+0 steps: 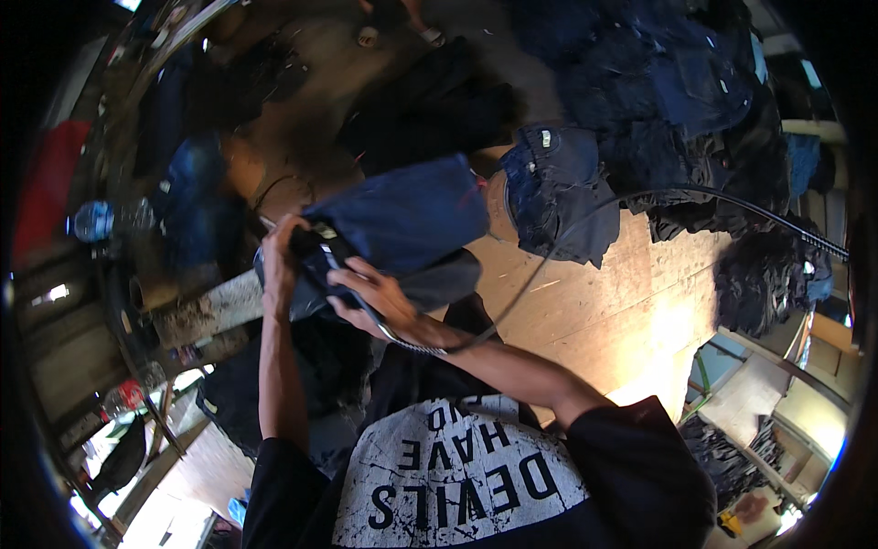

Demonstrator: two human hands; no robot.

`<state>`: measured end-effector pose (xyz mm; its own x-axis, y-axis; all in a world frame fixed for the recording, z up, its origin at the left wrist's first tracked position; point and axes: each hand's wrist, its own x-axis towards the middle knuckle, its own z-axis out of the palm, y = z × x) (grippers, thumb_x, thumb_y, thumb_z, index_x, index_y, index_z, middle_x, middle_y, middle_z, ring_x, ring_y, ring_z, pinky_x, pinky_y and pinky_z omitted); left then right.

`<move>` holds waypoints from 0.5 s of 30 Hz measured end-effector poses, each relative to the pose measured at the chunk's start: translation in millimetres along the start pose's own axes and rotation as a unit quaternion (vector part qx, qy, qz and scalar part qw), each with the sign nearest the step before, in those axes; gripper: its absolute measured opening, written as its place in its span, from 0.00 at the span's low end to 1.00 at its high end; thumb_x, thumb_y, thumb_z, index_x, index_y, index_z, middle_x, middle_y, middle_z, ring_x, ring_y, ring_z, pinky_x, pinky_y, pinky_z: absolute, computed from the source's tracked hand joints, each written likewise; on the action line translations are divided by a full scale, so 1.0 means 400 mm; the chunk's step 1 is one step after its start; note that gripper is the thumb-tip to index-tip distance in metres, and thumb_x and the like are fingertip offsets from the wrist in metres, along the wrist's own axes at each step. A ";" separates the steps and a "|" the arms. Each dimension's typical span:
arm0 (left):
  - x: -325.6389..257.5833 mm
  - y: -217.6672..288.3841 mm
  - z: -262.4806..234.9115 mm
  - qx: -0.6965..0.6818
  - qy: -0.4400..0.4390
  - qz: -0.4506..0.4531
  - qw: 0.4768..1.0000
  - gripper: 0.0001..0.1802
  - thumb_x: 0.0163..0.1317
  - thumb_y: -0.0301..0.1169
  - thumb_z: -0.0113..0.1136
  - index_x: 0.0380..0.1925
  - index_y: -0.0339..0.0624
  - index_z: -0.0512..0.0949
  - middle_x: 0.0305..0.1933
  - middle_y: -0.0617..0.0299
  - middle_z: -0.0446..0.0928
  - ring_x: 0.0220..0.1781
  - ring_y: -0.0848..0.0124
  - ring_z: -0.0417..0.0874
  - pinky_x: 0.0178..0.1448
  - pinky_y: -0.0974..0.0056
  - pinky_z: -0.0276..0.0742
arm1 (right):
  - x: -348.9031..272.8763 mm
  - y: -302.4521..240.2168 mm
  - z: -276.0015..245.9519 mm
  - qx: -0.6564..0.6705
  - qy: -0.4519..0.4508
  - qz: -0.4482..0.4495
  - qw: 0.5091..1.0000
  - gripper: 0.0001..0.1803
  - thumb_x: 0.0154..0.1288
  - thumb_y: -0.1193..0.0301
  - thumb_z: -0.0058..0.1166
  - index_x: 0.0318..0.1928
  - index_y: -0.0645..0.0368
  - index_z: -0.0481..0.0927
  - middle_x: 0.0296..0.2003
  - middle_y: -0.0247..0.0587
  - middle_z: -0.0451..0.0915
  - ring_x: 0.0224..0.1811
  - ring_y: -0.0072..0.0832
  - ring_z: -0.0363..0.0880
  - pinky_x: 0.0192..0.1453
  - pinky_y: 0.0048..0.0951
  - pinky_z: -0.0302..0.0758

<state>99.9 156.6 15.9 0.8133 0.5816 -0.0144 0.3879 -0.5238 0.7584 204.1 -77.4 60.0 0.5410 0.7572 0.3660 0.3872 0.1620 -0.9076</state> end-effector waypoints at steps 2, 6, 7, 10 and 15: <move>-0.111 -0.051 -0.102 0.175 0.135 0.064 0.973 0.19 0.58 0.21 0.63 0.48 0.49 0.89 0.71 0.47 0.78 0.73 0.48 0.79 0.76 0.51 0.73 | 0.006 -0.015 0.098 0.022 -0.170 0.062 0.983 0.22 0.65 0.71 0.72 0.58 0.53 0.81 0.54 0.55 0.83 0.55 0.58 0.87 0.54 0.50 0.87; -0.316 0.012 -0.195 0.262 0.146 -0.095 0.949 0.29 0.57 0.21 0.67 0.59 0.56 0.90 0.82 0.47 0.70 0.80 0.43 0.71 0.85 0.48 0.65 | 0.046 0.027 0.085 -0.061 -0.127 -0.085 0.986 0.16 0.67 0.67 0.72 0.53 0.52 0.84 0.59 0.55 0.84 0.64 0.57 0.83 0.69 0.50 0.81; -0.350 0.043 -0.178 0.200 0.183 -0.083 0.959 0.28 0.58 0.22 0.68 0.61 0.52 0.88 0.78 0.46 0.74 0.77 0.44 0.74 0.82 0.47 0.67 | 0.067 0.054 0.051 -0.148 -0.109 -0.105 0.977 0.16 0.65 0.70 0.74 0.51 0.52 0.84 0.52 0.50 0.86 0.60 0.51 0.86 0.67 0.47 0.81; -0.383 0.119 -0.070 0.102 0.214 -0.112 0.965 0.29 0.61 0.29 0.73 0.65 0.43 0.80 0.66 0.46 0.79 0.69 0.44 0.77 0.72 0.46 0.73 | 0.102 0.117 -0.005 -0.131 -0.186 0.015 0.974 0.22 0.63 0.66 0.79 0.54 0.52 0.84 0.63 0.44 0.88 0.77 0.54 0.76 0.79 0.48 0.73; -0.342 0.144 0.007 0.112 0.195 -0.243 0.944 0.33 0.60 0.35 0.80 0.63 0.40 0.78 0.61 0.48 0.77 0.68 0.47 0.73 0.72 0.48 0.72 | 0.133 0.188 -0.010 -0.115 -0.226 -0.019 0.967 0.22 0.63 0.67 0.79 0.54 0.55 0.85 0.58 0.48 0.90 0.69 0.51 0.83 0.80 0.49 0.71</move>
<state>12.1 45.2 59.7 0.3109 0.9491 -0.0507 0.7910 -0.2288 0.5675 264.9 -27.6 12.1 0.1622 0.9609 0.2243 0.5841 0.0898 -0.8067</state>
